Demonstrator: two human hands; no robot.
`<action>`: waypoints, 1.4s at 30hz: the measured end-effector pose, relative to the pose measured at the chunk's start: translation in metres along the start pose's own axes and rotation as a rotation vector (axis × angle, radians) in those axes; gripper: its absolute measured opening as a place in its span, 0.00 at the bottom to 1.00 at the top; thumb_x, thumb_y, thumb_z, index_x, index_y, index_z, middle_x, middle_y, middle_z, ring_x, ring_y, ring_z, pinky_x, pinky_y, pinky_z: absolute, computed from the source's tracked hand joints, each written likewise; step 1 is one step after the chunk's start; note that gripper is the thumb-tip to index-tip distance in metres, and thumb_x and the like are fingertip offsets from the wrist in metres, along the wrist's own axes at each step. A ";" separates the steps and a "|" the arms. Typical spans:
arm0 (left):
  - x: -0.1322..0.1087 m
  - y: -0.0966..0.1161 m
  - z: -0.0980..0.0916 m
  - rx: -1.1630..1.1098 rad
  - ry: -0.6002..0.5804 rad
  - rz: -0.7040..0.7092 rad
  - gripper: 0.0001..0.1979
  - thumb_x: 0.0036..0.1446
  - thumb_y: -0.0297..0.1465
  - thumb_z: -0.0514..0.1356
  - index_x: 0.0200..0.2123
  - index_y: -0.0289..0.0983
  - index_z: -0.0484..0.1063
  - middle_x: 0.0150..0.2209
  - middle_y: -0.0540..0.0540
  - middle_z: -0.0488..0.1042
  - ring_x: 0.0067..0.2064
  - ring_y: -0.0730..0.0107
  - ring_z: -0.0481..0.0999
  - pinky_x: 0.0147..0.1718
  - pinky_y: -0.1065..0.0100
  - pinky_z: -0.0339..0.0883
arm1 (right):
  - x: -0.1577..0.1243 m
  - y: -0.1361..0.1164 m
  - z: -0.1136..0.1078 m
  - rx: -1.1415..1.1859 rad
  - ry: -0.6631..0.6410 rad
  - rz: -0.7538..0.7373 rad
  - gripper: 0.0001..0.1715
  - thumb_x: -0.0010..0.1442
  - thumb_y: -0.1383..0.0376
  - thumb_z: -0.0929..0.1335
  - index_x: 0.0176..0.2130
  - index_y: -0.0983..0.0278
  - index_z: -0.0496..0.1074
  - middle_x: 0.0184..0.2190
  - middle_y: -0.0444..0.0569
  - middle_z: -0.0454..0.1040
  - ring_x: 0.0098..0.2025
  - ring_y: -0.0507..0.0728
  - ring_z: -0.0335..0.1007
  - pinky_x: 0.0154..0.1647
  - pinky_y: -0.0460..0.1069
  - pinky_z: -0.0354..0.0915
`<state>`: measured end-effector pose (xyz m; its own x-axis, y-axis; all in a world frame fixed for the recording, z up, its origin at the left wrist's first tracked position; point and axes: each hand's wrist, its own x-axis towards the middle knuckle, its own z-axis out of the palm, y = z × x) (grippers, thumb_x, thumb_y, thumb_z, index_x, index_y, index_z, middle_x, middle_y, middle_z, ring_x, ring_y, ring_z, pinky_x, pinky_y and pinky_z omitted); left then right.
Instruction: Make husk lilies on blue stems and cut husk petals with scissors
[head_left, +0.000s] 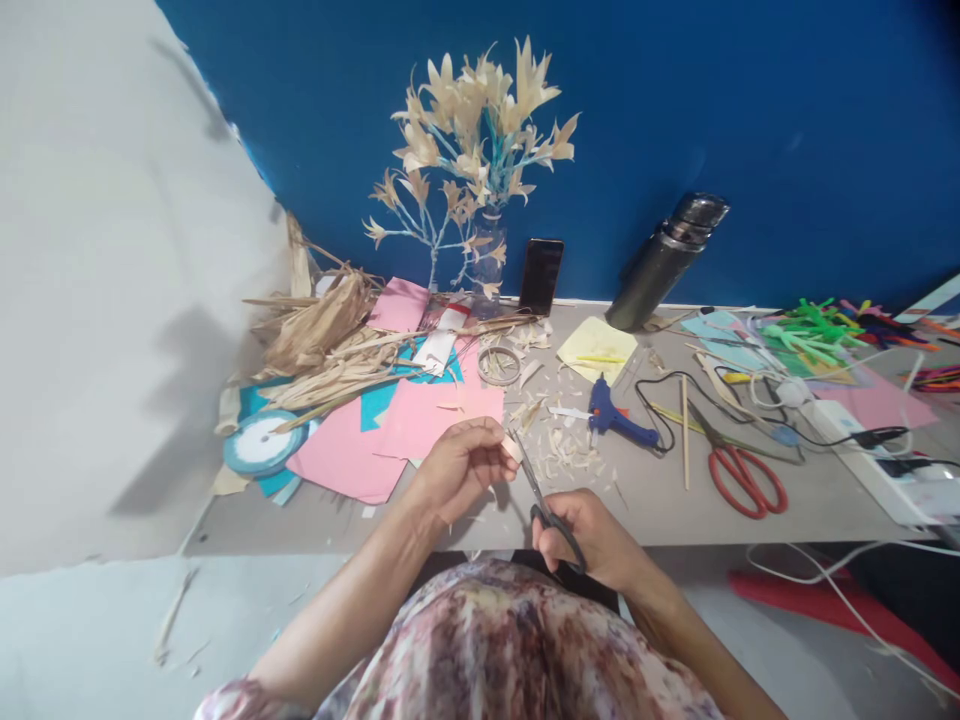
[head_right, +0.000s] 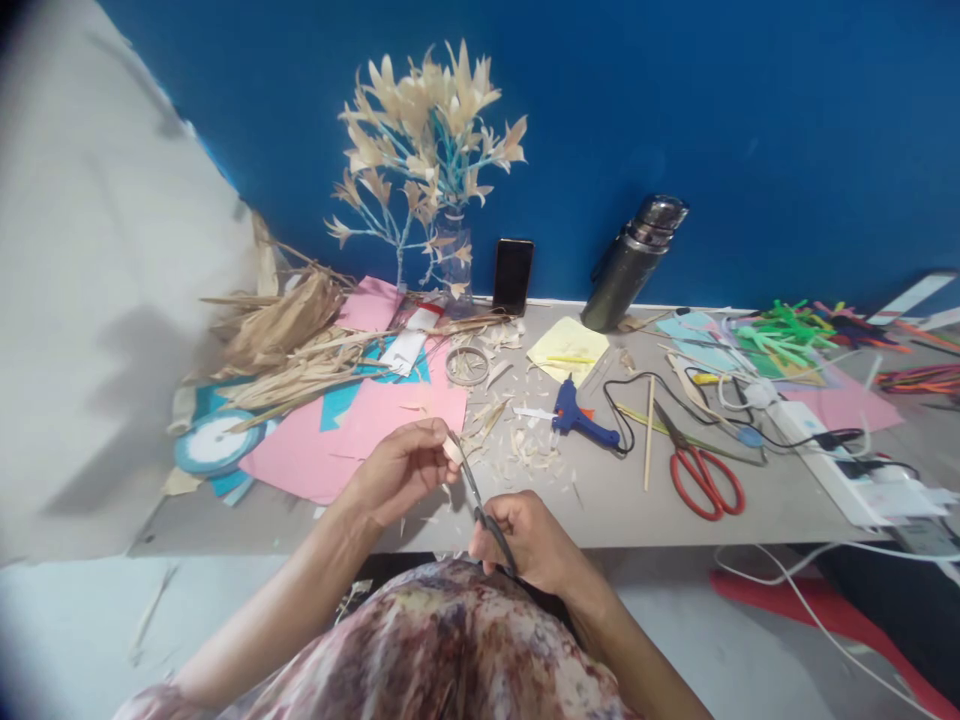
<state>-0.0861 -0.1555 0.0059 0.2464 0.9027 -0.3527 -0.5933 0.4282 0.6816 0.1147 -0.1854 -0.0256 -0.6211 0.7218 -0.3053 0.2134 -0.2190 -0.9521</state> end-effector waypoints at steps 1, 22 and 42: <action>0.000 0.000 0.000 0.004 -0.003 0.002 0.05 0.46 0.26 0.64 0.23 0.33 0.69 0.20 0.47 0.74 0.23 0.70 0.74 0.24 0.70 0.69 | 0.000 0.000 0.000 0.002 0.000 -0.002 0.18 0.53 0.55 0.72 0.22 0.66 0.71 0.19 0.44 0.70 0.22 0.52 0.62 0.22 0.44 0.55; -0.001 0.005 -0.010 0.084 -0.044 0.053 0.06 0.49 0.26 0.67 0.27 0.33 0.72 0.24 0.46 0.75 0.25 0.71 0.75 0.26 0.71 0.68 | 0.000 0.006 0.003 0.144 0.040 0.027 0.22 0.54 0.53 0.74 0.21 0.67 0.71 0.16 0.44 0.69 0.19 0.49 0.57 0.20 0.44 0.50; -0.009 -0.011 -0.007 0.470 -0.112 0.122 0.09 0.48 0.32 0.70 0.26 0.33 0.75 0.24 0.49 0.73 0.26 0.76 0.68 0.28 0.73 0.60 | 0.030 -0.031 -0.011 0.175 0.419 -0.180 0.14 0.49 0.61 0.76 0.34 0.66 0.74 0.24 0.41 0.69 0.24 0.50 0.61 0.25 0.44 0.57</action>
<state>-0.0872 -0.1686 -0.0024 0.2924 0.9354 -0.1991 -0.2192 0.2682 0.9381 0.0979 -0.1500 -0.0045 -0.2719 0.9527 -0.1358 -0.0223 -0.1473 -0.9888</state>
